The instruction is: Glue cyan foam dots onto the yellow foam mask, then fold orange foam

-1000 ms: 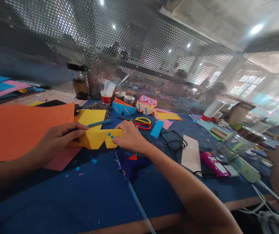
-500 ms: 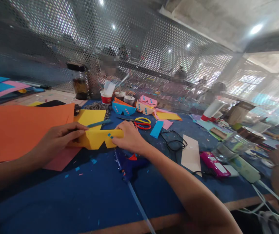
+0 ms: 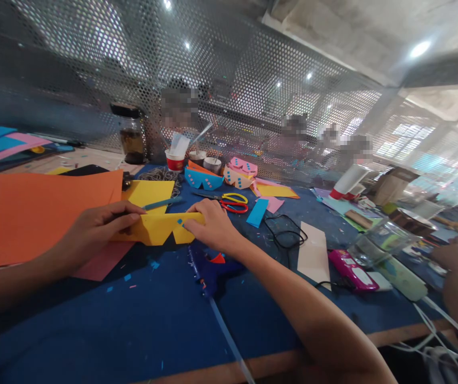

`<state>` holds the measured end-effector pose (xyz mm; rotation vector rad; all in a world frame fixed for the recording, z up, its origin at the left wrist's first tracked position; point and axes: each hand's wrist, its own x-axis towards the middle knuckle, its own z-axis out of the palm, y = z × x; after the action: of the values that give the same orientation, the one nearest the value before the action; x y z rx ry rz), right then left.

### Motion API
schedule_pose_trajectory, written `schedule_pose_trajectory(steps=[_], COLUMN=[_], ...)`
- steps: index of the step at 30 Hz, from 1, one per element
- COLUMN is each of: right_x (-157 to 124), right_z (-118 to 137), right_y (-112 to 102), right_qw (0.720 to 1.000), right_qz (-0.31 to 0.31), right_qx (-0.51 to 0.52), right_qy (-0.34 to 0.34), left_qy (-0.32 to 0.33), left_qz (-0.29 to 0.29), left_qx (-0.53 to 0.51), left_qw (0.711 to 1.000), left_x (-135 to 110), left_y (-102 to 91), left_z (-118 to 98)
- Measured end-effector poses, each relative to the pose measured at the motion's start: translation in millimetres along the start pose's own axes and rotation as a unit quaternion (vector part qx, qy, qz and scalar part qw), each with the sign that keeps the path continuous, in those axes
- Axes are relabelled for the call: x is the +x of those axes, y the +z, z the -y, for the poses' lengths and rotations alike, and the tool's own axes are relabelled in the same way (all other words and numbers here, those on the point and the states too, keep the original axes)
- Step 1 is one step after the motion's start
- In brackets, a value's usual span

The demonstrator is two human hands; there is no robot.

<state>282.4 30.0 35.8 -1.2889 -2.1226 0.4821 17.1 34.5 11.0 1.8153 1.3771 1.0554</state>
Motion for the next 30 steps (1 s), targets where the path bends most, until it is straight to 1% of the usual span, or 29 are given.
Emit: schedule_pose_trajectory(steps=[6,12,15,18,23,26,30], right_x=[1,3,3,2,-1,-1,-3], right_z=[-2,-10,-12,-11,-7,-5,-2], right_y=[0,-1,0,1,1,2,6], right_qw=[1.000,0.998,0.997,0.995,0.994,0.994,0.993], right_qz=[-0.008,-0.067,-0.082,-0.096,-0.109,-0.107,-0.109], right_qx=[0.009,0.015,0.011,0.009,-0.008,-0.014,-0.022], right_qy=[0.003,0.003,-0.002,-0.004,-0.006,-0.016,-0.041], left_qy=[-0.019,-0.024,-0.022,0.002,0.081,0.090,0.093], left_qz=[0.001,-0.007,-0.006,-0.019,-0.038,-0.031,-0.021], left_qx=[-0.011,-0.020,-0.022,-0.003,0.050,0.047,0.012], left_qw=[1.000,0.999,0.999,1.000,0.995,0.994,0.995], left_x=[1,3,3,3,4,3,-1], left_y=[-0.3,-0.4,-1.8,-3.4,-4.7,-4.2,-3.5], left_z=[4,8,10,10,5,5,4])
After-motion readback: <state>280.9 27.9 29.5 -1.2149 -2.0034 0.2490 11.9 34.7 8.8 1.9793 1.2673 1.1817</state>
